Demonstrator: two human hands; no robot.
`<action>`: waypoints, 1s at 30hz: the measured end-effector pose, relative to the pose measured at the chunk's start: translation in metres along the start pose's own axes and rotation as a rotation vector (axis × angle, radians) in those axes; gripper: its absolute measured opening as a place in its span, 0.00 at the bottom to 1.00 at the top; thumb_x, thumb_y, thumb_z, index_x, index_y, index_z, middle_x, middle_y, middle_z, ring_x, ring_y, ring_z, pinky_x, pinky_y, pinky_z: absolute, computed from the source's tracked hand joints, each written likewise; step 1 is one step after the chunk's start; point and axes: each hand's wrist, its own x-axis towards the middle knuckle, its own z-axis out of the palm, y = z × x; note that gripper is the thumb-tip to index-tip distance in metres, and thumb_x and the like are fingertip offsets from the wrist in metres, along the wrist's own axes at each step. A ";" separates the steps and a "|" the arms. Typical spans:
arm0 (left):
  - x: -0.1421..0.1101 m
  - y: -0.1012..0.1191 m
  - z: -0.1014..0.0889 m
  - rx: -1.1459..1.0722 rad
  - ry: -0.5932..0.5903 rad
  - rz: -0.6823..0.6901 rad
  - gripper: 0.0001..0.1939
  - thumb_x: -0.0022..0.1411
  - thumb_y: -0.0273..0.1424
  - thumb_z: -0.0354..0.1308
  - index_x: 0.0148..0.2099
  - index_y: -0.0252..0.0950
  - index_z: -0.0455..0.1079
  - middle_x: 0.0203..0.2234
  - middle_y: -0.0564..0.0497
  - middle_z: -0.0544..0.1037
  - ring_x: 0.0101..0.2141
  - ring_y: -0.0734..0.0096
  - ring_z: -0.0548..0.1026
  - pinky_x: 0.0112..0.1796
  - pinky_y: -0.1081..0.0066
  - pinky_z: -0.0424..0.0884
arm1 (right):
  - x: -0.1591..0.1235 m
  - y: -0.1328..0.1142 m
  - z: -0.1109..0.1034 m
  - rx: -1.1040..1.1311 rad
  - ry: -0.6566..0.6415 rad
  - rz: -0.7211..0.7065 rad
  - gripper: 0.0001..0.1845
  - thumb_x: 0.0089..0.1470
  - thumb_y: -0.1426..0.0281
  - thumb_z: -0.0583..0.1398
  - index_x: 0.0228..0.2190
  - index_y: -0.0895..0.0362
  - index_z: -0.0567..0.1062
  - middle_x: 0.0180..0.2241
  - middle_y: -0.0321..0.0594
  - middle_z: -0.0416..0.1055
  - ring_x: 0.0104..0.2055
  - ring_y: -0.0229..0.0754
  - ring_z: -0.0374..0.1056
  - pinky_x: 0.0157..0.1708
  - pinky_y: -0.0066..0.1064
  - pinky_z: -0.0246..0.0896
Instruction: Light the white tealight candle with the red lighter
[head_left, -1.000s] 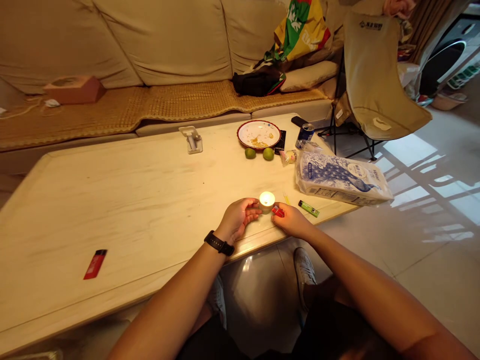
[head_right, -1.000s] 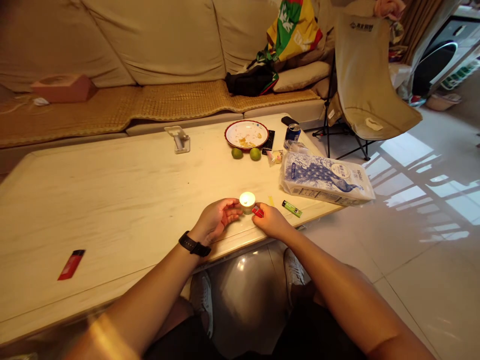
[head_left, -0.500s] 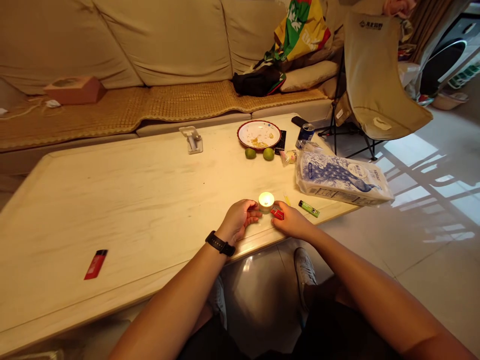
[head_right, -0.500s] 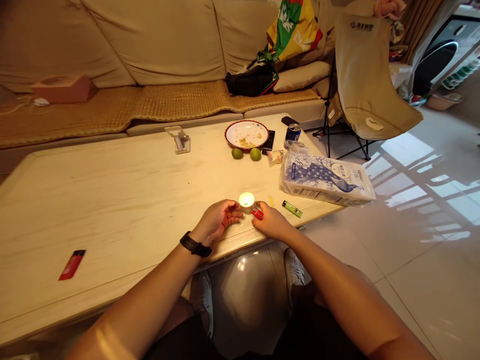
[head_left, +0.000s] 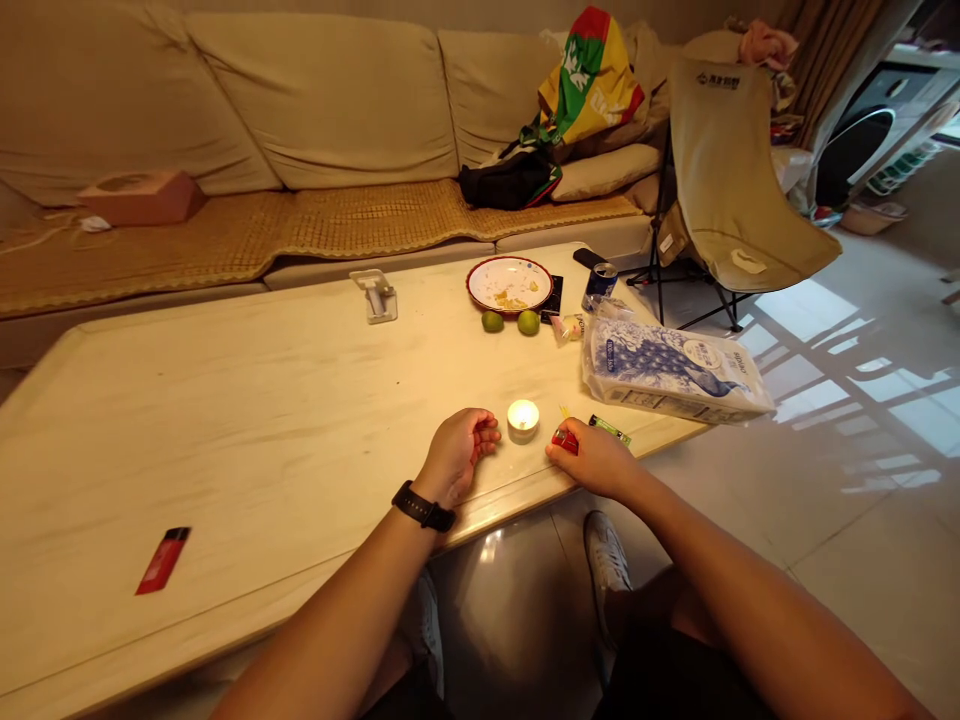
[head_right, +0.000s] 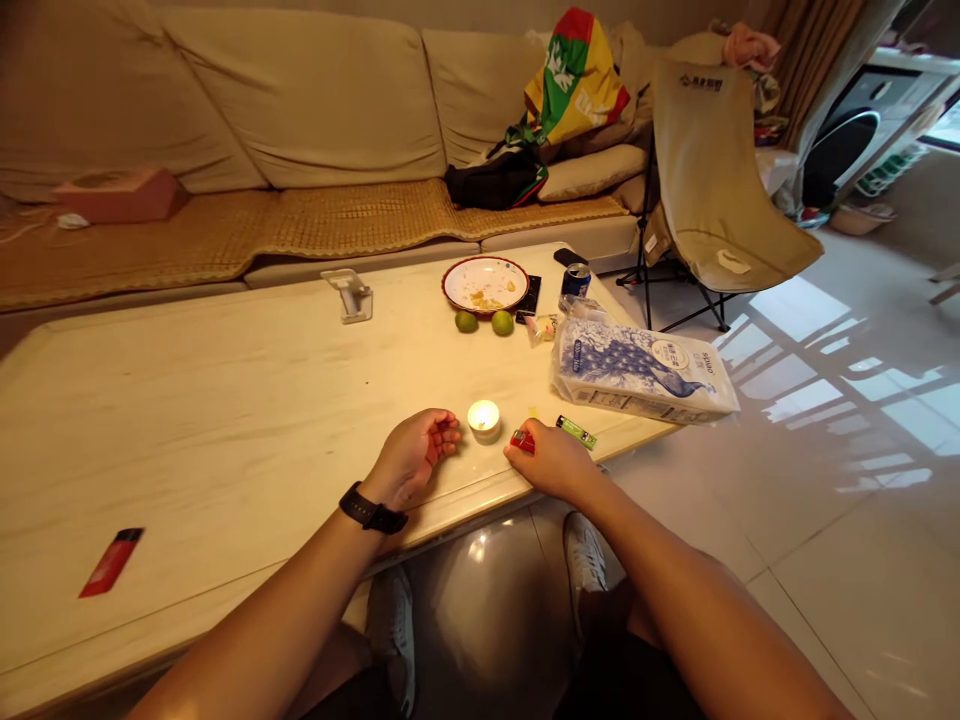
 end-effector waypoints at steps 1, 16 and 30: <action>-0.001 0.001 0.000 0.002 0.002 0.006 0.03 0.54 0.27 0.57 0.31 0.31 0.69 0.26 0.48 0.75 0.22 0.76 0.73 0.21 0.76 0.67 | 0.000 -0.001 -0.001 -0.017 0.009 0.004 0.19 0.59 0.51 0.57 0.39 0.53 0.73 0.34 0.40 0.77 0.36 0.44 0.70 0.29 0.29 0.47; -0.003 0.007 0.000 -0.016 -0.013 0.024 0.02 0.54 0.26 0.58 0.31 0.31 0.69 0.24 0.47 0.74 0.22 0.75 0.72 0.21 0.76 0.66 | 0.007 -0.024 -0.011 -0.164 0.083 0.048 0.28 0.61 0.47 0.52 0.52 0.54 0.67 0.37 0.48 0.78 0.40 0.55 0.74 0.36 0.35 0.57; 0.001 0.008 -0.004 -0.025 -0.004 0.021 0.03 0.53 0.26 0.57 0.31 0.31 0.70 0.24 0.47 0.74 0.22 0.76 0.72 0.21 0.77 0.66 | 0.019 -0.041 -0.013 -0.169 0.083 0.009 0.29 0.59 0.54 0.54 0.57 0.56 0.63 0.38 0.50 0.79 0.41 0.56 0.74 0.38 0.37 0.58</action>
